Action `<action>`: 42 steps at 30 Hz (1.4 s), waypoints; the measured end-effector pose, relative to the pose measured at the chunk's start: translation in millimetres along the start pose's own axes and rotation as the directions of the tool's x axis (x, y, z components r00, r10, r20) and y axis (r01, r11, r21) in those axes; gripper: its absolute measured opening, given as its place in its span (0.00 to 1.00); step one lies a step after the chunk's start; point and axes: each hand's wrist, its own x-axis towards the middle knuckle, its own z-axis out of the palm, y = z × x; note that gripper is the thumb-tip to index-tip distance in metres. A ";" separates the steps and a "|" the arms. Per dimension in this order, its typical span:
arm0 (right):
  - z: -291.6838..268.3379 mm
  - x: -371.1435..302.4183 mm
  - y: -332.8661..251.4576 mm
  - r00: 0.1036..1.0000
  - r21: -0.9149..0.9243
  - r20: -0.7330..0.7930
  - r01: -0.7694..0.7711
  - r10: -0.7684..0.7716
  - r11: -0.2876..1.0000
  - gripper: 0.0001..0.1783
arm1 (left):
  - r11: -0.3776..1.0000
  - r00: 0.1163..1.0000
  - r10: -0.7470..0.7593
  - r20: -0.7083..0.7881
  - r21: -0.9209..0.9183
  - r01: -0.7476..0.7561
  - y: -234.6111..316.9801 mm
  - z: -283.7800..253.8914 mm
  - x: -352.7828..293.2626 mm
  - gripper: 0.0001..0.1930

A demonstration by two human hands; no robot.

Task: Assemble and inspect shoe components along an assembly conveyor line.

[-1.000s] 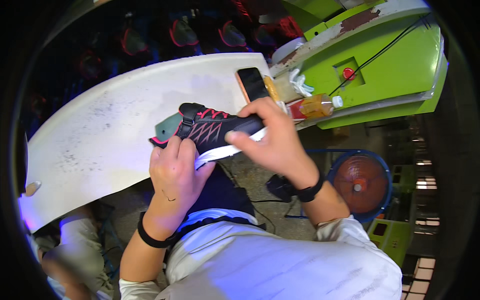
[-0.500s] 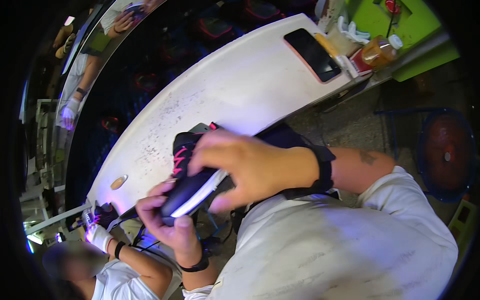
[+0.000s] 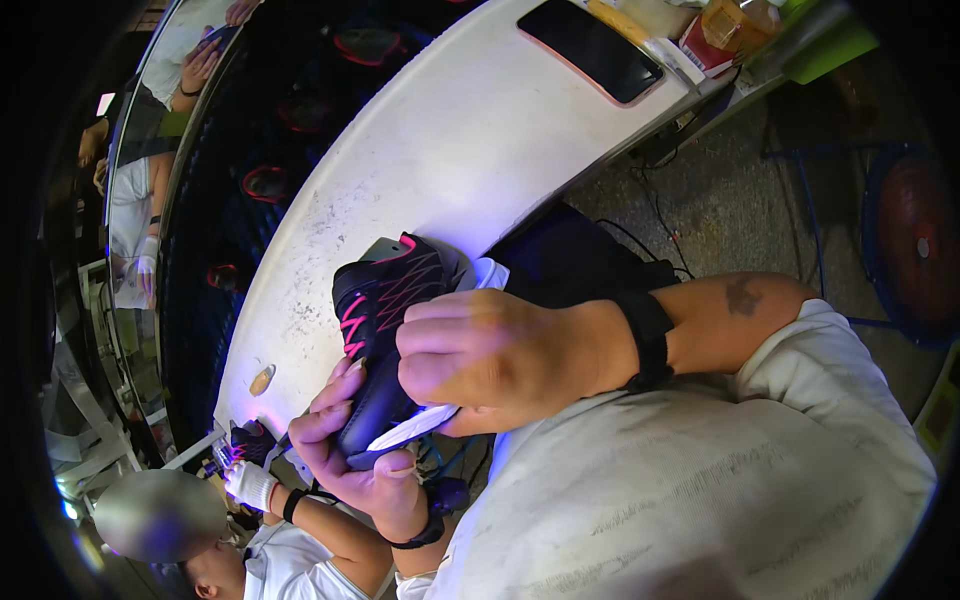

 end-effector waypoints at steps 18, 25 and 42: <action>25.9 -16.1 55.5 0.993 0.022 0.003 -0.121 0.121 0.992 0.21 | 0.675 0.943 0.007 0.334 0.694 -0.250 29.2 -28.5 42.5 0.33; 28.9 -0.9 65.4 0.995 0.048 0.001 -0.101 0.101 0.994 0.27 | 0.573 0.884 0.072 0.462 0.706 -0.416 21.4 -48.8 57.0 0.31; 9.1 40.0 86.0 0.824 -0.099 0.190 -0.525 0.534 0.845 0.28 | 0.777 0.739 -0.630 0.238 0.200 0.597 -94.6 -127.8 49.2 0.45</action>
